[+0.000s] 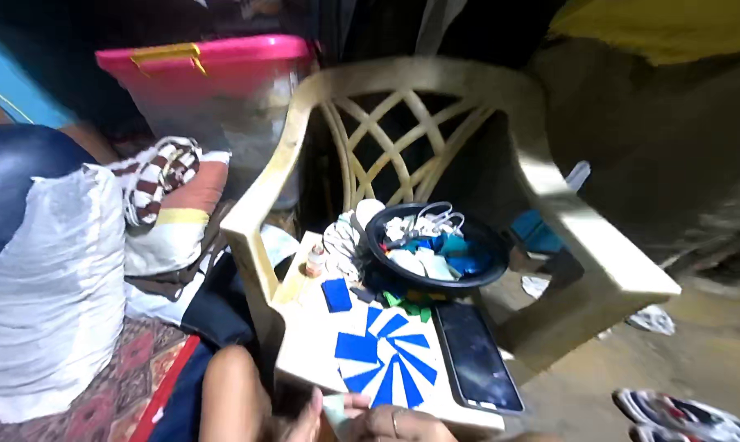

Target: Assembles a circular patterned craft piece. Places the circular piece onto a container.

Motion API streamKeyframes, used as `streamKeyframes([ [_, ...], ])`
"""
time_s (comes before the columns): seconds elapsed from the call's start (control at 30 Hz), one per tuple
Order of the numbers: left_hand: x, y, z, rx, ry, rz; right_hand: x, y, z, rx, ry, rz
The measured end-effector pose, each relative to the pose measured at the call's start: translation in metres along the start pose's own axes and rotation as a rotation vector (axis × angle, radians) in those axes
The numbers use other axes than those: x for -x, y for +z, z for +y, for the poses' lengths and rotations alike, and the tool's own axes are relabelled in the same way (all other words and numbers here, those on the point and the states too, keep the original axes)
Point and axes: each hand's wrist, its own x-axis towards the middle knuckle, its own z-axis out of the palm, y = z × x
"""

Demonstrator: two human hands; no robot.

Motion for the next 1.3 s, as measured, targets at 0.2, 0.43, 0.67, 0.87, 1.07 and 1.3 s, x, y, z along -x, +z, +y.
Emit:
streamKeyframes([
  [0.2,-0.015,-0.002,0.002,0.361,0.111,-0.291,-0.004,-0.026,0.022,-0.136,-0.027,-0.009],
  [0.43,-0.046,0.007,0.036,-0.034,0.146,0.224,0.007,-0.027,0.072,-0.016,0.150,0.219],
  [0.67,-0.084,-0.015,0.040,-0.375,0.359,0.300,0.018,-0.007,0.102,-0.068,0.169,0.402],
  [0.87,-0.083,-0.021,0.049,-0.393,0.283,0.261,0.026,-0.007,0.105,-0.013,0.116,0.321],
  [1.07,-0.089,-0.030,0.057,-0.576,0.180,0.293,0.024,0.000,0.108,0.205,0.166,0.299],
  [1.3,-0.118,-0.022,0.061,-0.647,0.357,0.426,0.019,0.008,0.116,0.108,0.180,0.612],
])
